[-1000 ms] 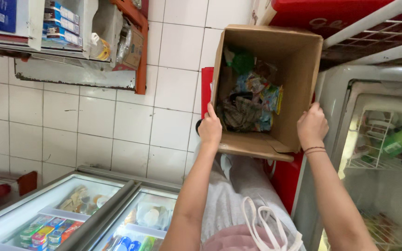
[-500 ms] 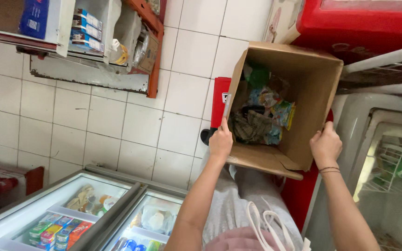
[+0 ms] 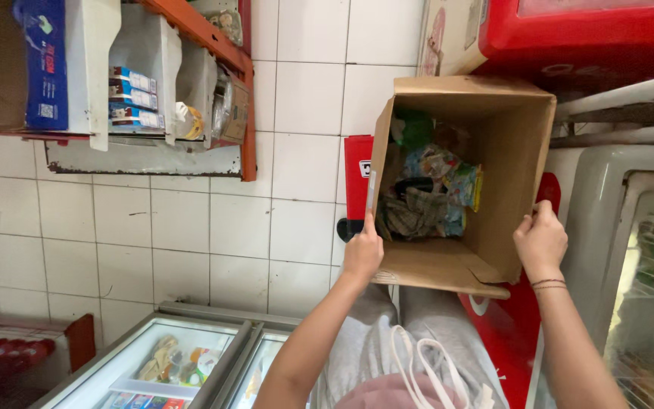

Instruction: The person removes snack packets from a cardboard box, scans each with a handheld barcode scanner, and places them on a nearby shelf. The process is repeated for multiple items.

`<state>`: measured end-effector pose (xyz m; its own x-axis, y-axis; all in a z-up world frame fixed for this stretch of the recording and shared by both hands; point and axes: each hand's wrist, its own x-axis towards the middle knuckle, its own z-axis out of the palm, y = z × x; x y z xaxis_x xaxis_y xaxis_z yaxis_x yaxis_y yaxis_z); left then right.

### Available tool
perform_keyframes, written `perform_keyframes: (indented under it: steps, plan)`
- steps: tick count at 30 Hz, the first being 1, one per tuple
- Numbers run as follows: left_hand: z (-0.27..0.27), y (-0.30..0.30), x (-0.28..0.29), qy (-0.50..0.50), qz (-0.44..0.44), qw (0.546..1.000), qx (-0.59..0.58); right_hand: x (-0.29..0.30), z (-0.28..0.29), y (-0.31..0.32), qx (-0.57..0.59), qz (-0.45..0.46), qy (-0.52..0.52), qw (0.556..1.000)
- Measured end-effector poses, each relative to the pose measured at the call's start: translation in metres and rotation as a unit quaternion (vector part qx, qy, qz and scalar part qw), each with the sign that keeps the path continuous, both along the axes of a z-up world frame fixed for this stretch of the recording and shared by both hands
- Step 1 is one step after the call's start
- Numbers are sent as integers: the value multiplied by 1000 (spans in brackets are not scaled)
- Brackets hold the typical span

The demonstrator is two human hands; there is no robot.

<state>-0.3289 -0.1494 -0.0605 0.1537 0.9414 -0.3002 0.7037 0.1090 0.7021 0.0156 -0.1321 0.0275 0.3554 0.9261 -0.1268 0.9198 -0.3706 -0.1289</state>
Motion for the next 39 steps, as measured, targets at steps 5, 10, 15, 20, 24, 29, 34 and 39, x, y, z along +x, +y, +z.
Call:
perform_keyframes:
  steps: [5, 10, 15, 20, 24, 29, 34, 39]
  plan:
    - [-7, 4, -11, 8, 7, 1000, 1, -17, 3, 18, 16, 7, 26, 1000]
    - [-12, 4, -26, 9, 40, 999, 35, -37, 6, 45, 5, 44, 34, 998]
    - [-19, 24, -47, 50, 68, 996, 10, -61, 2, 68, -11, 70, 7, 997]
    - [-18, 39, -63, 104, 118, 988, 2, -85, -16, 108, 26, 145, 9, 989]
    - [-23, 61, -85, 138, 176, 975, -1, -111, -30, 155, -8, 151, 41, 988]
    - [-43, 85, -114, 204, 221, 954, 6, -151, -50, 208, 47, 244, 75, 966]
    - [-57, 112, -147, 231, 261, 937, -2, -187, -54, 244, 32, 271, 139, 952]
    - [-51, 130, -167, 270, 282, 920, -44, -203, -48, 246, -15, 264, 210, 941]
